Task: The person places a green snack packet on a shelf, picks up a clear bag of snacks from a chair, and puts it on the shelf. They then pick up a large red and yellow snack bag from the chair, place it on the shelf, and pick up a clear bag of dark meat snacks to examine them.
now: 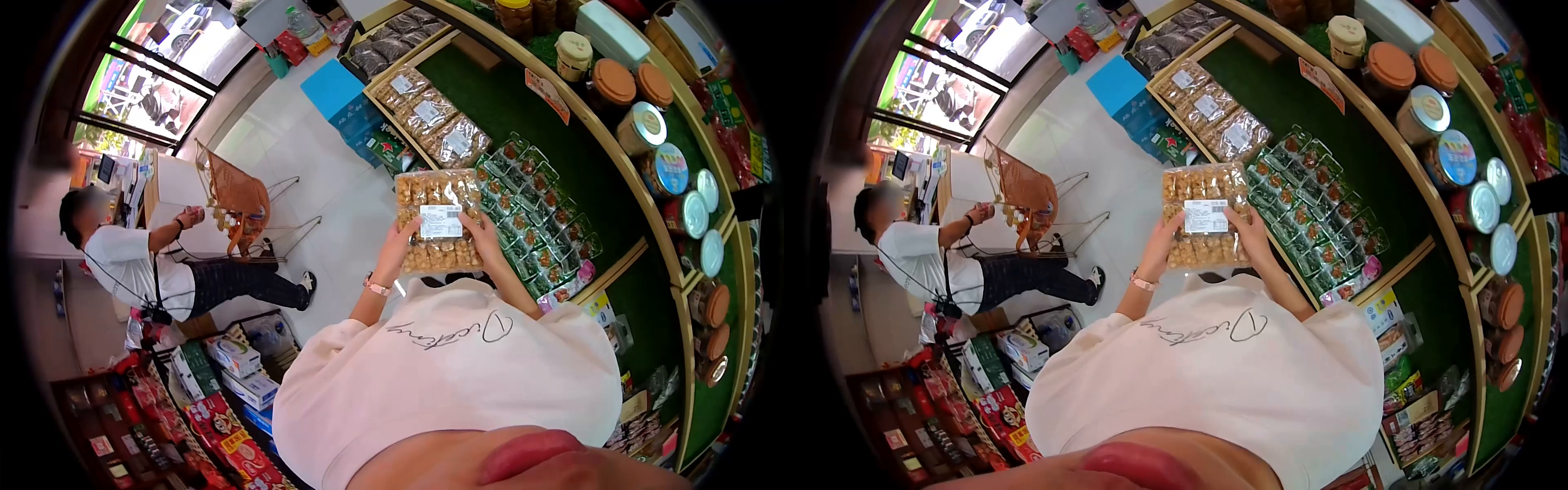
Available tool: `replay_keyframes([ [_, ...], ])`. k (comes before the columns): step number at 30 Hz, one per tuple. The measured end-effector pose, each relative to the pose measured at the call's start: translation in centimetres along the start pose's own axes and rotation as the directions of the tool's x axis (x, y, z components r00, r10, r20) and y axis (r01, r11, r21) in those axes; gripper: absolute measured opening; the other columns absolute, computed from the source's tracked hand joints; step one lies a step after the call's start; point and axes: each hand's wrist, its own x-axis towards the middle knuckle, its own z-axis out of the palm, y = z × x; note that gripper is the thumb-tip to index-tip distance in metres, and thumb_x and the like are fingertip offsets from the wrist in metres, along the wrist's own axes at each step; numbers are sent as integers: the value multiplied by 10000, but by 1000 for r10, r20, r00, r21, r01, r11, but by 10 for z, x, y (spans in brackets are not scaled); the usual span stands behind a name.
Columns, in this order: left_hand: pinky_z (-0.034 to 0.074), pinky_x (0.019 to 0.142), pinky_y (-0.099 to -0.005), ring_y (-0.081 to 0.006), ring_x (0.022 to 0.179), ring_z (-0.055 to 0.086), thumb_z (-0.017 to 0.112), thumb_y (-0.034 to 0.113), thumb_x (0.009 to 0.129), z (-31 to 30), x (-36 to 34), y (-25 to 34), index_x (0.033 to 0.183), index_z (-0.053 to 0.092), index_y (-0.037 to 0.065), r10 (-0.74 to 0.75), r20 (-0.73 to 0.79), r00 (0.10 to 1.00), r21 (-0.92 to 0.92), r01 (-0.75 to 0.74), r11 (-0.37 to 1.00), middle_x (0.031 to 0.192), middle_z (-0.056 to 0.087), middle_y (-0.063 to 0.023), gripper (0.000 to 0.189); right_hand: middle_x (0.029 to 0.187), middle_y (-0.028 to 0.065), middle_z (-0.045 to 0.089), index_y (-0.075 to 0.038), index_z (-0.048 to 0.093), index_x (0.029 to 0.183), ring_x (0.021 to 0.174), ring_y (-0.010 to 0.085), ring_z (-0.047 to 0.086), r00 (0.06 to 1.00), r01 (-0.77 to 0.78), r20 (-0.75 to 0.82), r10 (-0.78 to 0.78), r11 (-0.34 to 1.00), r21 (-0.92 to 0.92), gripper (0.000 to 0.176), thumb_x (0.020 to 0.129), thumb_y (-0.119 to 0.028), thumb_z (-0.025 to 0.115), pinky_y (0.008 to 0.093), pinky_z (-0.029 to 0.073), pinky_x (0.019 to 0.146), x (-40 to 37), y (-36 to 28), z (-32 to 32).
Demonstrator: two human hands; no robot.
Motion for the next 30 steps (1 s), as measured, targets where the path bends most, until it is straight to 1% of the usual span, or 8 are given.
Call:
replay_keyframes([
  [11,429,815,-263,-124,955,524,547,253,846,-13,97,33,1210,411,5,-59,131,990,112,45,993,1074,557,-60,461,1095,81,540,-5,446,1164,978,134,511,961,-246,83,265,951,-185,517,762,-239,671,285,411,841,72,-26,-17],
  [15,437,795,-257,-115,918,536,602,248,821,-17,168,69,1136,456,-12,-166,232,958,226,113,968,1045,565,-81,435,1100,73,544,-16,452,1153,981,161,533,936,-344,87,342,939,5,487,751,-162,685,274,434,825,130,-25,-19],
  [18,442,777,-256,-123,893,545,630,281,799,-23,252,79,1121,477,-7,-55,262,963,472,-78,878,1015,576,-93,458,1101,73,544,-27,447,1158,979,173,541,966,-259,53,254,950,172,462,765,-133,665,309,464,825,187,-21,-20],
  [20,448,763,-293,-186,866,563,666,311,757,-14,297,112,1095,512,5,198,300,933,456,-323,829,972,586,-111,480,963,50,581,-45,496,1087,881,146,568,955,-284,-9,295,928,243,370,770,-136,665,283,479,749,229,-51,-6],
  [22,420,810,-351,-252,915,540,691,313,701,0,331,158,1080,543,42,535,318,783,748,-554,366,991,573,-117,489,981,52,561,-50,500,1065,830,154,569,964,-248,-27,266,927,282,350,777,-166,661,273,479,716,285,-70,2],
  [25,374,860,-392,-294,990,486,687,296,670,18,387,184,1058,567,74,713,304,632,802,-574,167,1043,545,-120,463,925,23,557,-55,507,1040,791,138,549,983,-144,-61,172,936,322,344,768,-187,670,261,472,653,390,-81,6],
  [28,368,892,-387,-318,1000,483,659,251,681,32,455,163,1080,565,97,730,360,581,791,-605,91,1100,516,-147,438,840,-4,561,-100,550,944,742,91,541,988,-106,-59,141,913,395,251,744,-159,691,251,470,627,499,-70,-8],
  [30,374,891,-398,-339,1026,470,640,258,688,34,503,133,1105,549,93,653,392,648,788,-603,125,1141,495,-156,457,847,5,565,-94,543,908,733,106,547,984,-89,-98,148,890,448,230,740,-140,692,251,469,628,549,-73,-6],
])
